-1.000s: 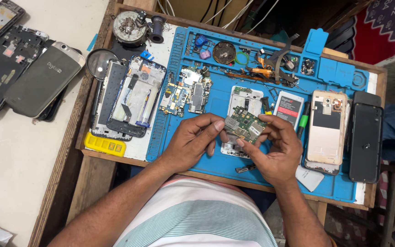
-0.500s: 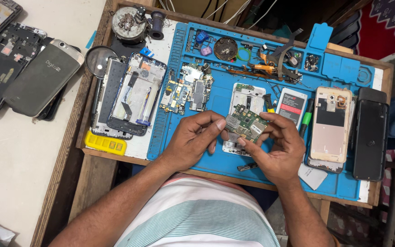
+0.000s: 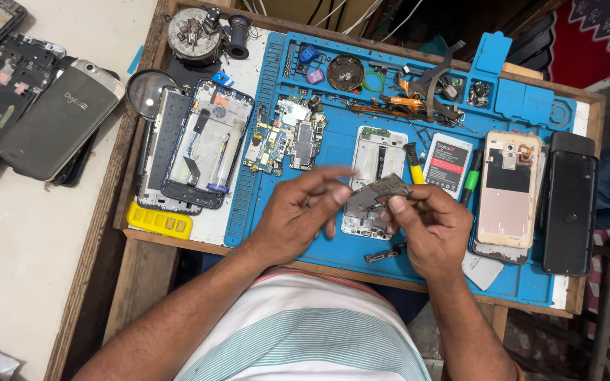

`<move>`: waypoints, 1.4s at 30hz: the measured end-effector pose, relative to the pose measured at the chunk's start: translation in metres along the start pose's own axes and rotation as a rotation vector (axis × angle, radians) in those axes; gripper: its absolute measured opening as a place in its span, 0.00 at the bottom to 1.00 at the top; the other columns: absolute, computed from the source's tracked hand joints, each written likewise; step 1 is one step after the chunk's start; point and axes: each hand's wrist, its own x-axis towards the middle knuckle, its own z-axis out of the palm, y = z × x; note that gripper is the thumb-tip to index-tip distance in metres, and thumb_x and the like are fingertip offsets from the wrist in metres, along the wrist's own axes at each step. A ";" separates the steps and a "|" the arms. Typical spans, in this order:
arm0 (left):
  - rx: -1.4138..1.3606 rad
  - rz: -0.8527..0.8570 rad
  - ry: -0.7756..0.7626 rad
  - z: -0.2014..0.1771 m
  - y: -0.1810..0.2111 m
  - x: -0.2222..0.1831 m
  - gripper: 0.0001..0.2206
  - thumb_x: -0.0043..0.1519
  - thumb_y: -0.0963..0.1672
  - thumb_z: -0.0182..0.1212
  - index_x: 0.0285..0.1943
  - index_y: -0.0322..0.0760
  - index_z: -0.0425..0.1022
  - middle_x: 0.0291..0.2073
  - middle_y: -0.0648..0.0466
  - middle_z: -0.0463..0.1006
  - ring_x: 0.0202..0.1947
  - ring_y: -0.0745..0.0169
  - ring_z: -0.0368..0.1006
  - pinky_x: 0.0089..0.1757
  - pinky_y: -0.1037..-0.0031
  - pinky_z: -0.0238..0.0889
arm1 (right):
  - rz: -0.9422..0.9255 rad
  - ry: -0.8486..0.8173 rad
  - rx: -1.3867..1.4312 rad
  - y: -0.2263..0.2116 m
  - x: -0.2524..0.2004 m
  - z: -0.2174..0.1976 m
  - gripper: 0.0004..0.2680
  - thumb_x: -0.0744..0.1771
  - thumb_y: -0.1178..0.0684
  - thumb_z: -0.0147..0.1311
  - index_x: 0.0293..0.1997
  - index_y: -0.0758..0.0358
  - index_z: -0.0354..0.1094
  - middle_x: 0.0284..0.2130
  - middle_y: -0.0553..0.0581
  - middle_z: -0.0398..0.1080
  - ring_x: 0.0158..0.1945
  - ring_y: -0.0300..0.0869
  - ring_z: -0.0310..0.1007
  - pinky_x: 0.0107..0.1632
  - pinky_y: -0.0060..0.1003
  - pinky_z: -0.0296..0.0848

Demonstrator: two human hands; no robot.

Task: The person uses a yellow-handled screwdriver to remove screws from a smartphone motherboard and then detaches a small circuit board. The person then picks up a white smartphone casing and places it on the workbench.

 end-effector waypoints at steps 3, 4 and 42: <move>0.030 -0.035 -0.062 0.000 -0.001 0.000 0.11 0.69 0.45 0.57 0.51 0.31 0.78 0.30 0.55 0.82 0.23 0.78 0.72 0.26 0.82 0.69 | 0.006 0.001 -0.050 -0.002 0.003 0.001 0.04 0.70 0.59 0.57 0.45 0.70 0.69 0.32 0.60 0.78 0.29 0.36 0.75 0.32 0.29 0.75; 0.044 -0.051 -0.070 -0.001 -0.002 0.000 0.11 0.69 0.44 0.57 0.50 0.30 0.79 0.30 0.54 0.83 0.23 0.78 0.72 0.26 0.82 0.69 | 0.005 0.002 -0.091 -0.004 0.003 0.002 0.05 0.70 0.58 0.57 0.43 0.70 0.69 0.33 0.59 0.78 0.29 0.36 0.75 0.31 0.29 0.74; 0.183 0.067 -0.035 -0.003 -0.006 -0.003 0.12 0.69 0.46 0.59 0.35 0.35 0.75 0.20 0.57 0.79 0.18 0.78 0.73 0.21 0.82 0.63 | 0.019 -0.142 -0.052 -0.005 0.002 0.001 0.08 0.72 0.58 0.51 0.49 0.75 0.71 0.32 0.60 0.75 0.30 0.38 0.74 0.33 0.30 0.75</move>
